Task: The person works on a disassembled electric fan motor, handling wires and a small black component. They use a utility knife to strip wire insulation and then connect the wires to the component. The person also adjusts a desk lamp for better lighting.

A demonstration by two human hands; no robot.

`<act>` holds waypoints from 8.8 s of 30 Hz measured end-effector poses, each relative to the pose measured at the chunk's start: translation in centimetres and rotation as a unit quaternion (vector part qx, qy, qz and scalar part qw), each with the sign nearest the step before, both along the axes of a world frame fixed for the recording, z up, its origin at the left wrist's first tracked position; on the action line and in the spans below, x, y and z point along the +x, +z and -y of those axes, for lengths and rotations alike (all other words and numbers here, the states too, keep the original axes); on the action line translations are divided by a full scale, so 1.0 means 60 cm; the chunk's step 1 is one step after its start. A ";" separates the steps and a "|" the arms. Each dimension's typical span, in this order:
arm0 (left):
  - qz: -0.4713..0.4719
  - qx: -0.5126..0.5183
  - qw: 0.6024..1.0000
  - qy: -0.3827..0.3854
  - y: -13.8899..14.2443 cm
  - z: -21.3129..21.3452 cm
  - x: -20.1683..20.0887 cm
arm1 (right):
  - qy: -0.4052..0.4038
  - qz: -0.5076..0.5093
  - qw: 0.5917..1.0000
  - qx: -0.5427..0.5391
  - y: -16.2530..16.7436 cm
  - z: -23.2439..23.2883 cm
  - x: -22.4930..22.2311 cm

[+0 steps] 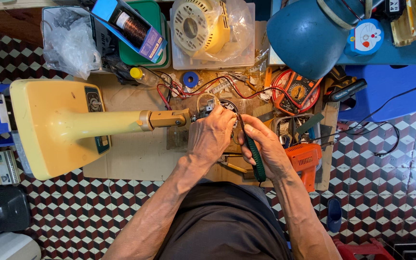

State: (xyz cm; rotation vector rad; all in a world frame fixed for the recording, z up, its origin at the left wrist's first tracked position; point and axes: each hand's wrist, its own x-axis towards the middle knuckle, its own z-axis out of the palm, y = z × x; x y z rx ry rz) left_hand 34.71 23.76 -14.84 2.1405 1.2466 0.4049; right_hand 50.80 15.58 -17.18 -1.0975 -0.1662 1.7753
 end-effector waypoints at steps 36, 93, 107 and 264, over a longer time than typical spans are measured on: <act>0.033 0.012 0.999 0.027 0.008 0.008 0.000 | -0.003 0.035 0.999 -0.036 0.025 0.003 -0.013; 0.011 0.035 0.999 0.030 -0.005 0.015 0.003 | -0.002 0.087 0.994 -0.071 0.039 -0.002 -0.028; 0.024 0.044 0.998 0.033 -0.008 0.016 0.001 | -0.019 0.013 0.999 -0.043 0.034 0.006 -0.016; 0.472 -0.415 0.766 0.134 0.029 0.053 -0.054 | -0.117 0.329 0.934 0.078 0.086 0.060 -0.084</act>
